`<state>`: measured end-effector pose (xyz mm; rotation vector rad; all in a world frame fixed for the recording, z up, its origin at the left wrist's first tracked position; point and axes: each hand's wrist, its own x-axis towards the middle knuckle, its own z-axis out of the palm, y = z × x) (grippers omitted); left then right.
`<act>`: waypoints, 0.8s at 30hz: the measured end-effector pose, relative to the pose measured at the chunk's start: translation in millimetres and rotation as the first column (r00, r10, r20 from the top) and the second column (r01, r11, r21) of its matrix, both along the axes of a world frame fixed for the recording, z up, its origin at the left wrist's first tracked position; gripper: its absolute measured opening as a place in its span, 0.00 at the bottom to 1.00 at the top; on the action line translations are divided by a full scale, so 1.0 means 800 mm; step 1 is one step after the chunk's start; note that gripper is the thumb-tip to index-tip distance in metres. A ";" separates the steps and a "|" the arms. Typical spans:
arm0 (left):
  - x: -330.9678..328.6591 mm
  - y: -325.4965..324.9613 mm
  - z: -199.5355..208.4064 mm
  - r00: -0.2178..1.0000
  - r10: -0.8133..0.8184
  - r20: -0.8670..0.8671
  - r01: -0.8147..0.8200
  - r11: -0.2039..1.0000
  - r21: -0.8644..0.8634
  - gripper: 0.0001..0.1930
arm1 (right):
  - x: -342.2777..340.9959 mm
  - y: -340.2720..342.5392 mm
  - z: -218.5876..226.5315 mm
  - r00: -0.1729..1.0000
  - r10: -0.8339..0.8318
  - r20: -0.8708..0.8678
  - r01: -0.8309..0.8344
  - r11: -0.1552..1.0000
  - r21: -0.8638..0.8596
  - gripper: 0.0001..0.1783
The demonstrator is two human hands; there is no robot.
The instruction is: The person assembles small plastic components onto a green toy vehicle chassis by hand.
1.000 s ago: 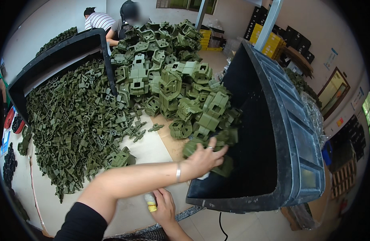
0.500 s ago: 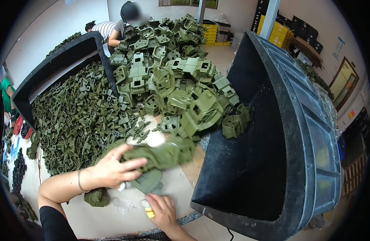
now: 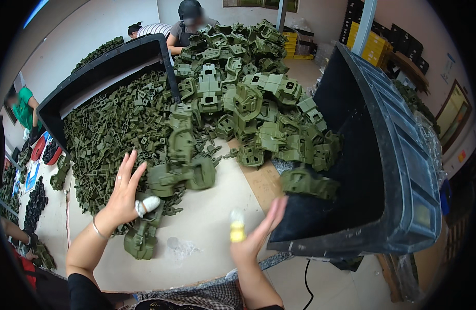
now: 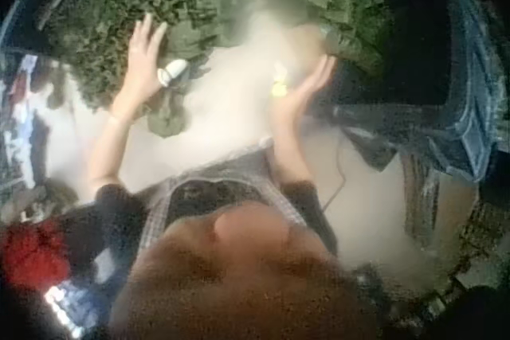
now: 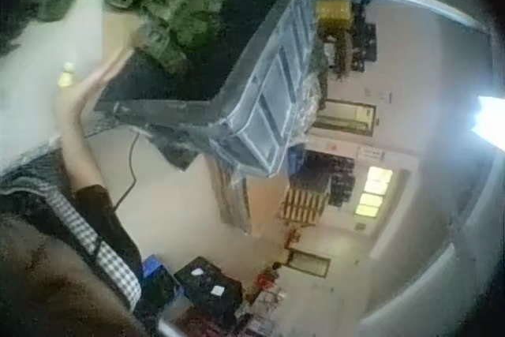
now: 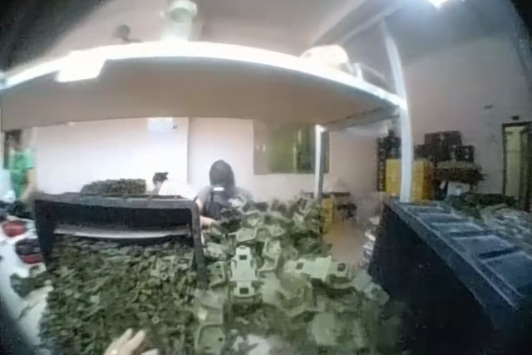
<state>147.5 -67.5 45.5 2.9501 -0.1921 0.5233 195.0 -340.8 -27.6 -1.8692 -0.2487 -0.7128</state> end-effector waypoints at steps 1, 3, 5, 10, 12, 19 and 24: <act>-0.020 0.000 -0.002 0.998 0.019 -0.059 -0.020 0.999 -0.029 0.43 | 0.014 0.005 0.012 0.991 -0.129 -0.021 0.126 0.988 -0.094 0.47; -0.060 0.005 -0.016 0.991 0.037 -0.125 -0.051 0.993 -0.105 0.44 | 0.045 0.017 0.025 0.969 -0.244 -0.029 0.234 0.954 -0.188 0.46; -0.089 -0.003 -0.029 0.979 0.022 -0.201 -0.062 0.979 -0.195 0.45 | 0.071 0.003 0.022 0.761 -0.648 -0.016 0.572 0.683 -0.455 0.45; -0.147 0.005 -0.084 0.958 -0.111 -0.263 -0.076 0.788 -0.611 0.49 | 0.093 0.002 0.009 0.791 -0.519 -0.324 0.314 0.799 -0.514 0.43; -0.142 -0.014 -0.087 0.973 -0.094 -0.212 -0.076 0.735 -0.674 0.47 | 0.088 0.017 0.010 0.838 -0.395 -0.376 0.155 0.834 -0.530 0.42; -0.041 -0.044 -0.120 0.994 0.026 0.103 0.056 0.693 -0.718 0.40 | 0.085 0.031 -0.005 0.874 -0.456 -0.167 0.240 0.705 -0.668 0.35; 0.037 -0.041 -0.135 0.995 0.083 0.047 0.011 0.386 -0.923 0.35 | 0.048 0.055 -0.018 0.999 0.031 -0.041 -0.047 0.885 -0.464 0.20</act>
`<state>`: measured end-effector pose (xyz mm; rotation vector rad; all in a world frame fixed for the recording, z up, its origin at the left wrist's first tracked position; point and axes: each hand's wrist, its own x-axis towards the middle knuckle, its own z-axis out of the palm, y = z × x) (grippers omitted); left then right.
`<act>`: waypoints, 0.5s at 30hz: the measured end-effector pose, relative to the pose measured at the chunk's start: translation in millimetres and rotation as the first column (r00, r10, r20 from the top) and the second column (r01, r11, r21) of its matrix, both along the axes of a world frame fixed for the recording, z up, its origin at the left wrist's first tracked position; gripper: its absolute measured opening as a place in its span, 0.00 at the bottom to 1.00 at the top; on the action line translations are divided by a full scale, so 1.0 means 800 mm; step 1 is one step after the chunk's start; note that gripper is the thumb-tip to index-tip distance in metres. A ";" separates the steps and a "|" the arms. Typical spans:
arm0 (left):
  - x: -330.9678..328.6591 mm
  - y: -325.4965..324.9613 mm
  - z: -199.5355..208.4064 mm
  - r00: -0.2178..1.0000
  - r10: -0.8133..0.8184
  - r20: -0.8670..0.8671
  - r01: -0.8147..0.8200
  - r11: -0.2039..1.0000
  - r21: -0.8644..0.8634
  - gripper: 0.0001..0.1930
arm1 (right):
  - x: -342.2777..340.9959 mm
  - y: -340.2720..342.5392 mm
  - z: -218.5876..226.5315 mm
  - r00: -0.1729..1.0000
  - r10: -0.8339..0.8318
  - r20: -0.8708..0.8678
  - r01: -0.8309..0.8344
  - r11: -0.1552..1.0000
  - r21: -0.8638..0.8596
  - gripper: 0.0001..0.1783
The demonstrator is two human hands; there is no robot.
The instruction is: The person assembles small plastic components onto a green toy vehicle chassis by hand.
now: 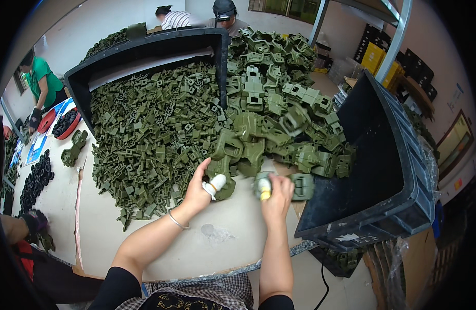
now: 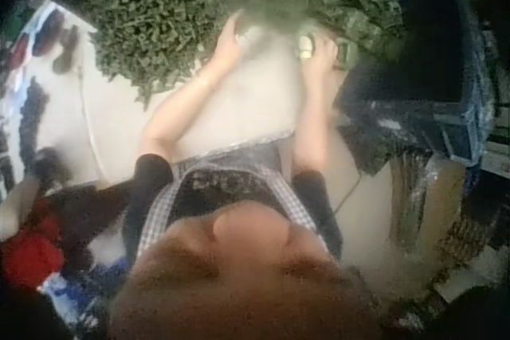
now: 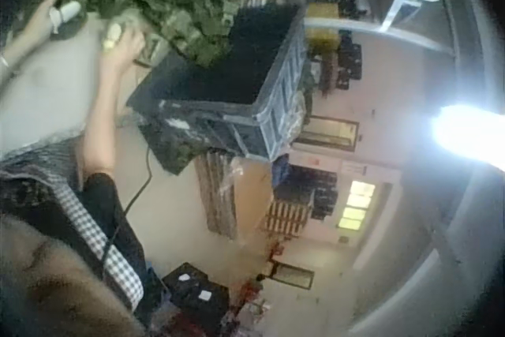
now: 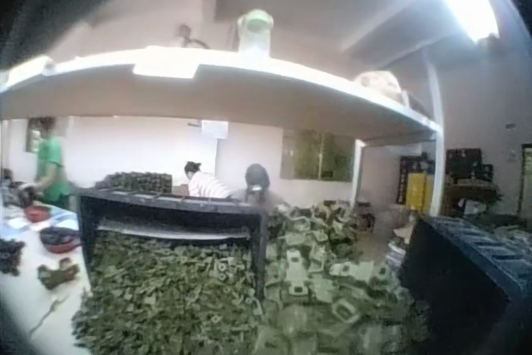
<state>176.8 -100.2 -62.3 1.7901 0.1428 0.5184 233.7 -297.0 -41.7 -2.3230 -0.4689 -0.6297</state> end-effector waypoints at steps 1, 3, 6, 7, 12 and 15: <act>0.007 0.006 0.000 1.000 -0.011 -0.003 0.010 0.985 -0.171 0.34 | -0.011 0.008 0.003 0.992 0.129 0.002 -0.129 0.991 0.041 0.19; -0.009 0.014 0.020 0.990 -0.142 -0.022 0.094 0.755 -0.649 0.31 | -0.025 0.004 0.000 0.968 0.252 -0.001 -0.251 0.965 0.081 0.18; -0.050 0.030 0.026 0.987 -0.152 0.058 0.135 0.571 -0.810 0.31 | -0.037 0.012 0.003 0.924 0.382 0.018 -0.383 0.923 0.031 0.21; -0.068 0.032 0.033 0.981 -0.165 0.101 0.170 0.482 -0.860 0.32 | -0.049 0.019 0.018 0.948 0.311 0.066 -0.318 0.939 0.128 0.23; -0.172 0.029 0.021 0.929 -0.365 0.066 0.367 0.876 -0.314 0.43 | -0.101 0.064 0.047 0.682 0.705 -0.195 -0.334 0.537 0.775 0.36; -0.226 0.009 0.035 0.953 -0.301 -0.011 0.219 0.718 -0.661 0.45 | -0.126 0.086 0.018 0.354 0.909 -0.220 -0.377 0.354 0.856 0.40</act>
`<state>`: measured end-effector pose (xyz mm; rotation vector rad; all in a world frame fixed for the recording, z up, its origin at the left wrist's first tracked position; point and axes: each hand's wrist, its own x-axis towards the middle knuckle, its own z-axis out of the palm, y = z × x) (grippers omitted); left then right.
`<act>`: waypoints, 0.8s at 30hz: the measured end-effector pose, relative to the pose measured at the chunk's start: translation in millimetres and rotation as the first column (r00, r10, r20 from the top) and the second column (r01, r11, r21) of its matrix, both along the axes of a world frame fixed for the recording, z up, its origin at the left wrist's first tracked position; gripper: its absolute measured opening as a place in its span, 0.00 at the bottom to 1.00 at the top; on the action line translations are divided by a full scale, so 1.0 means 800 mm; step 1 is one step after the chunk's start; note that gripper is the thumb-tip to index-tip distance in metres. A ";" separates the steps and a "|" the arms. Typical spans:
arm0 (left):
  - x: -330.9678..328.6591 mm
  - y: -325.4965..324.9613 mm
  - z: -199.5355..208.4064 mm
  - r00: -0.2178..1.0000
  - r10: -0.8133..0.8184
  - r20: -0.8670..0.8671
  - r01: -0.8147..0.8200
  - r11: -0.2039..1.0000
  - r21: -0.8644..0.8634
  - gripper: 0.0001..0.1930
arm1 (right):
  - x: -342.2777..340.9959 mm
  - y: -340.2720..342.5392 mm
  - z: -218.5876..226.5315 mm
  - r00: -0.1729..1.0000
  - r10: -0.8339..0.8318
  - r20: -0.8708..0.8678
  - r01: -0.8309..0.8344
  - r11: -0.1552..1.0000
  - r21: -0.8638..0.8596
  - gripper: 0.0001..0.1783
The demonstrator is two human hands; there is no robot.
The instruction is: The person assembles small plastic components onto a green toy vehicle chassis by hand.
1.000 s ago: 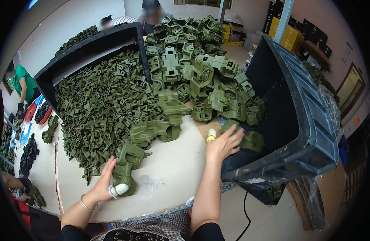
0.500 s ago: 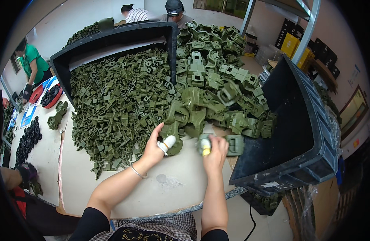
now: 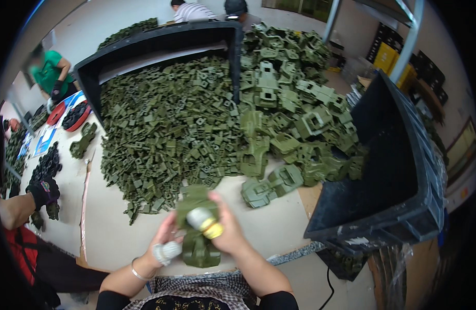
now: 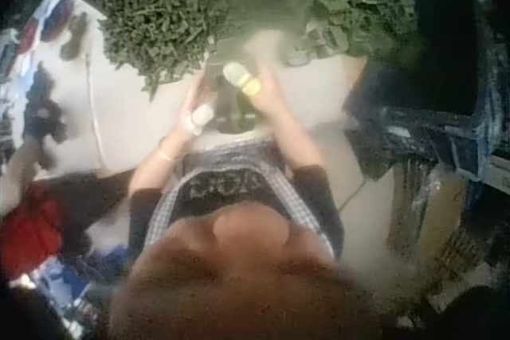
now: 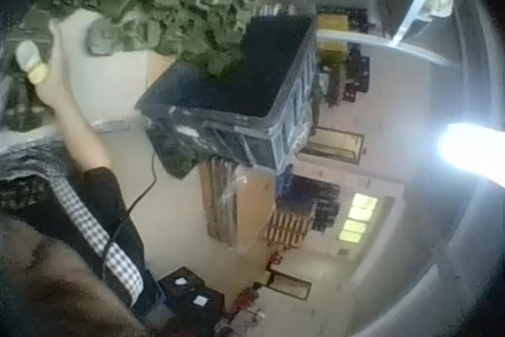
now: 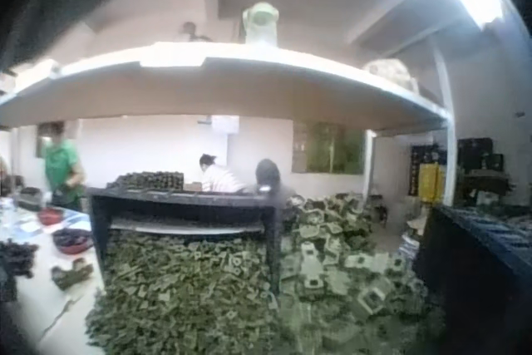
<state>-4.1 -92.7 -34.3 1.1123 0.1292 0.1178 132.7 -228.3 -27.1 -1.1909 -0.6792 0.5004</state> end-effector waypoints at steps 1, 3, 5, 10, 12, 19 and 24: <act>-0.007 -0.003 0.002 0.993 0.115 0.015 -0.113 0.988 -0.102 0.42 | -0.016 0.006 0.009 0.980 0.075 0.184 -0.052 0.991 -0.126 0.40; -0.019 -0.005 0.005 0.964 0.262 -0.053 -0.261 0.965 0.010 0.32 | -0.049 0.019 0.031 0.866 0.156 0.474 -0.014 0.957 -0.289 0.38; -0.028 -0.009 0.011 0.950 0.312 0.000 -0.312 0.949 -0.042 0.25 | -0.066 0.023 0.037 0.884 0.194 0.426 -0.048 0.943 -0.330 0.37; -0.052 -0.012 -0.005 0.750 0.659 0.055 -0.658 0.752 -0.037 0.14 | -0.057 0.019 0.047 0.792 0.100 0.602 0.125 0.939 -0.319 0.30; -0.075 0.025 -0.012 0.680 0.733 0.023 -0.733 0.680 -0.015 0.12 | -0.019 -0.001 0.054 0.985 -0.175 0.004 0.173 0.970 -0.169 0.27; -0.052 -0.031 -0.030 0.915 0.366 0.171 -0.387 0.916 0.107 0.32 | -0.068 0.012 0.041 0.834 0.230 0.501 0.033 0.886 -0.462 0.31; -0.061 -0.035 -0.018 0.885 0.423 0.193 -0.454 0.875 0.166 0.31 | -0.057 0.002 0.041 0.819 0.230 0.525 -0.007 0.920 -0.392 0.28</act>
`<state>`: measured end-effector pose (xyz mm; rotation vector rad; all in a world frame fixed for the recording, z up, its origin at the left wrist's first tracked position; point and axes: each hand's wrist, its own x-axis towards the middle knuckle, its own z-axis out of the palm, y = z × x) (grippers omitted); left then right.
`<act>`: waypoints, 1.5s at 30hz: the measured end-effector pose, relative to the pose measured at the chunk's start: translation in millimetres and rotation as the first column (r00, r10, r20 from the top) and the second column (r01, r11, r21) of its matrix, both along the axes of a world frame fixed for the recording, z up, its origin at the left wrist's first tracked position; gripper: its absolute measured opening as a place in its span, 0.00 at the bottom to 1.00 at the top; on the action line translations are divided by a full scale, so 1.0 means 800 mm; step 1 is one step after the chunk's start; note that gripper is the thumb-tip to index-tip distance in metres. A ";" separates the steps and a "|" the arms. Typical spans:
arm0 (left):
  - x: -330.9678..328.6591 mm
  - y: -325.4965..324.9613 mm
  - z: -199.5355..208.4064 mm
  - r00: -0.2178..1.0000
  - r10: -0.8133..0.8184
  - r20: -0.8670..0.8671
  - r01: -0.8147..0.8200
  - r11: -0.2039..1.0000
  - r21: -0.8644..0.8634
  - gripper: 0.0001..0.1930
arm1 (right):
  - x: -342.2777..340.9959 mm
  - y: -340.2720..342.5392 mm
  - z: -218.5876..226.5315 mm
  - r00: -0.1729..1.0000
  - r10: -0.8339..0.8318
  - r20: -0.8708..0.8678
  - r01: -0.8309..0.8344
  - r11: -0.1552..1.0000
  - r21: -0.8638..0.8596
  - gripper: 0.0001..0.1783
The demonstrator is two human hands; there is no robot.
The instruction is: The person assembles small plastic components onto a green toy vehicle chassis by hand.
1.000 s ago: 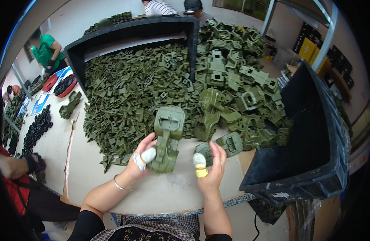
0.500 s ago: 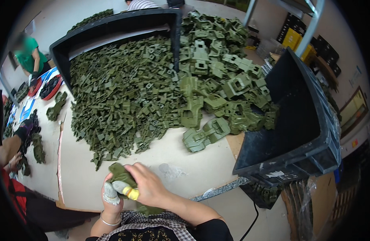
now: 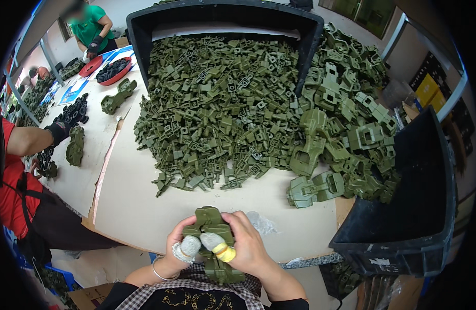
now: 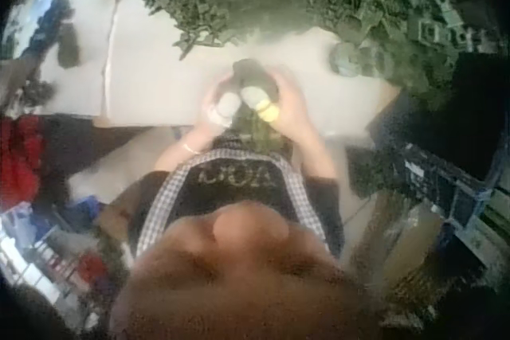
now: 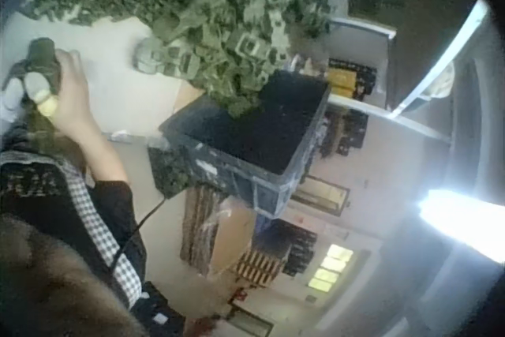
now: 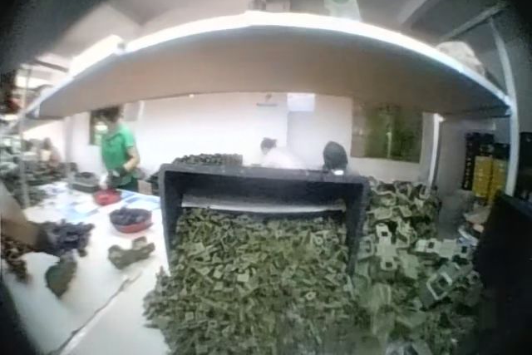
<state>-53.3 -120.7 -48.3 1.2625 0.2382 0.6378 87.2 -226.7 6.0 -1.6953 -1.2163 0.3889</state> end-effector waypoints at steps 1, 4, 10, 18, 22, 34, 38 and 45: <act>0.006 -0.001 0.004 1.000 0.000 0.003 0.000 1.000 -0.002 0.31 | 0.005 -0.003 0.004 1.000 0.000 0.003 0.000 1.000 -0.002 0.28; 0.008 0.003 0.006 0.997 0.065 -0.036 -0.061 0.994 0.085 0.29 | 0.012 -0.001 0.016 0.999 -0.016 0.029 0.018 0.996 -0.091 0.26; 0.008 0.028 -0.018 0.993 0.120 -0.016 -0.120 0.964 -0.239 0.32 | 0.033 0.008 0.007 0.999 -0.033 0.008 0.033 0.998 -0.056 0.23; 0.008 0.039 0.000 0.948 0.096 -0.304 -0.113 0.993 -0.037 0.21 | 0.047 0.012 0.001 0.964 -0.242 0.108 0.252 0.963 -0.098 0.22; -0.024 0.084 -0.010 0.941 0.212 -0.265 -0.291 0.905 -0.311 0.27 | 0.100 -0.018 0.017 0.785 -0.351 0.510 0.488 0.858 -0.160 0.27; -0.048 0.049 -0.020 0.884 -0.466 0.010 0.278 0.510 -0.814 0.39 | 0.089 0.060 -0.070 0.532 0.027 0.846 0.306 0.926 -0.222 0.12; -0.059 0.061 -0.036 0.905 -0.424 -0.028 0.252 0.589 -0.768 0.40 | 0.078 0.058 -0.066 0.611 -0.010 0.791 0.204 0.968 -0.146 0.08; -0.051 0.067 -0.030 0.915 -0.402 -0.041 0.254 0.651 -0.715 0.40 | 0.023 0.014 -0.010 0.869 0.040 0.494 -0.029 0.999 -0.031 0.15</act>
